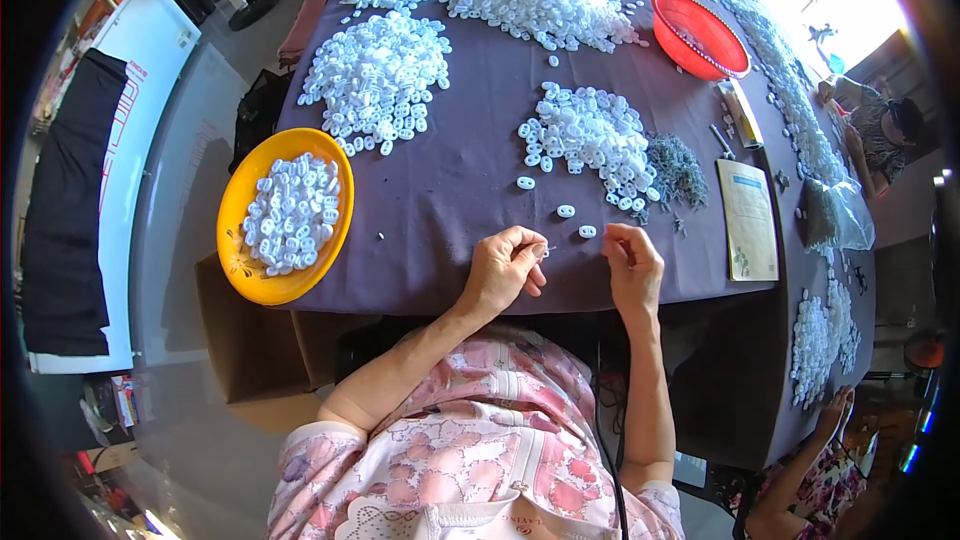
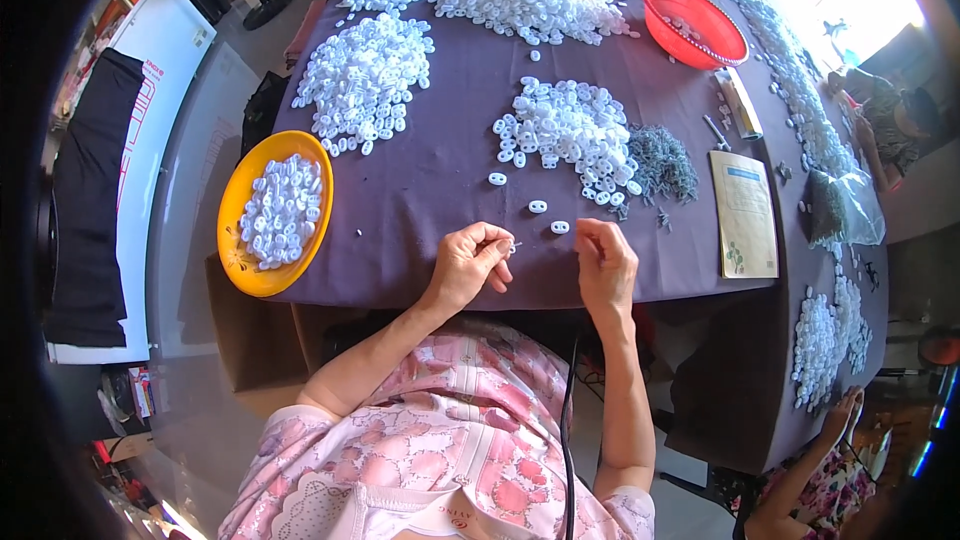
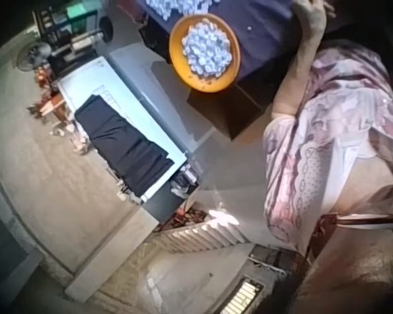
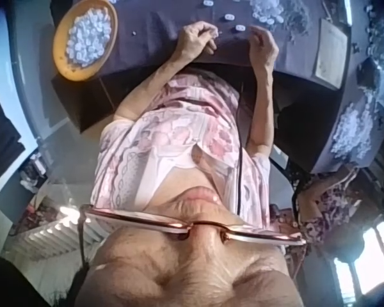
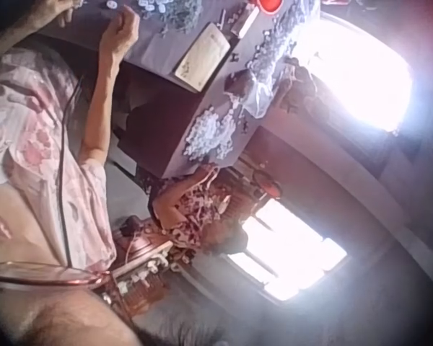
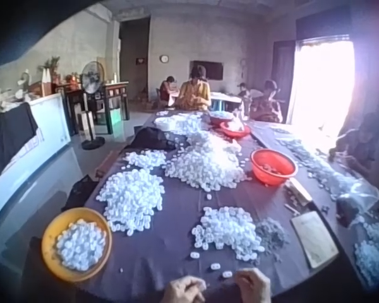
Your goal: The person sorts small white plastic components by hand at a table.
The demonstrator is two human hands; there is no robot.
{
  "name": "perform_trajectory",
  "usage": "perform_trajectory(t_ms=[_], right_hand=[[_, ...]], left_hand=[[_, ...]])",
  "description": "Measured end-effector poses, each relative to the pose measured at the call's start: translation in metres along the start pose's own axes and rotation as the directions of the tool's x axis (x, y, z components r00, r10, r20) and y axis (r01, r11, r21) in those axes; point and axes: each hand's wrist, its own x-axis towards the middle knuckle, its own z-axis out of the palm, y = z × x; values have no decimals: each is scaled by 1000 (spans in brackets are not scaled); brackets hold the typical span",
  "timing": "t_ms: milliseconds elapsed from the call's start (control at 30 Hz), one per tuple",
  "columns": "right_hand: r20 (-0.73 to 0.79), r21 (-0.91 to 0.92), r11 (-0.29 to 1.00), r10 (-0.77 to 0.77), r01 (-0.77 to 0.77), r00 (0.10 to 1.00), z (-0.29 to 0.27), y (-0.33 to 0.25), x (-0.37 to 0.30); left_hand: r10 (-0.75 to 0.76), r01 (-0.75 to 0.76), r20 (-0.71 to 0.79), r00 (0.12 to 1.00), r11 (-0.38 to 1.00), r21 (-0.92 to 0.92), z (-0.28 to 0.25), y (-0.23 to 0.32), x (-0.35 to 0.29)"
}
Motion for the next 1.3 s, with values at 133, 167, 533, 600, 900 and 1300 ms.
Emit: perform_trajectory(t_ms=[133,167,533,600,900,1300], right_hand=[[62,-168,972,-158,166,986,-3,-11,8],[88,-222,954,-183,199,979,-1,-11,10],[134,-259,948,-158,188,978,16,-15,9],[118,389,877,257,-283,959,25,-16,2],[149,465,838,243,-285,958,40,-20,-7],[181,410,885,156,-219,971,39,-19,-10]], left_hand=[[-3,3,17,1000,1000,0,-2,2,0],[-1,1,19,1000,1000,-7,-2,2,0],[-32,34,16,999,994,-101,-6,0,0],[-36,36,11,999,996,-81,-5,4,0],[-40,40,-4,999,998,-49,-4,3,2],[-7,6,-11,1000,999,-38,-4,0,-1]])
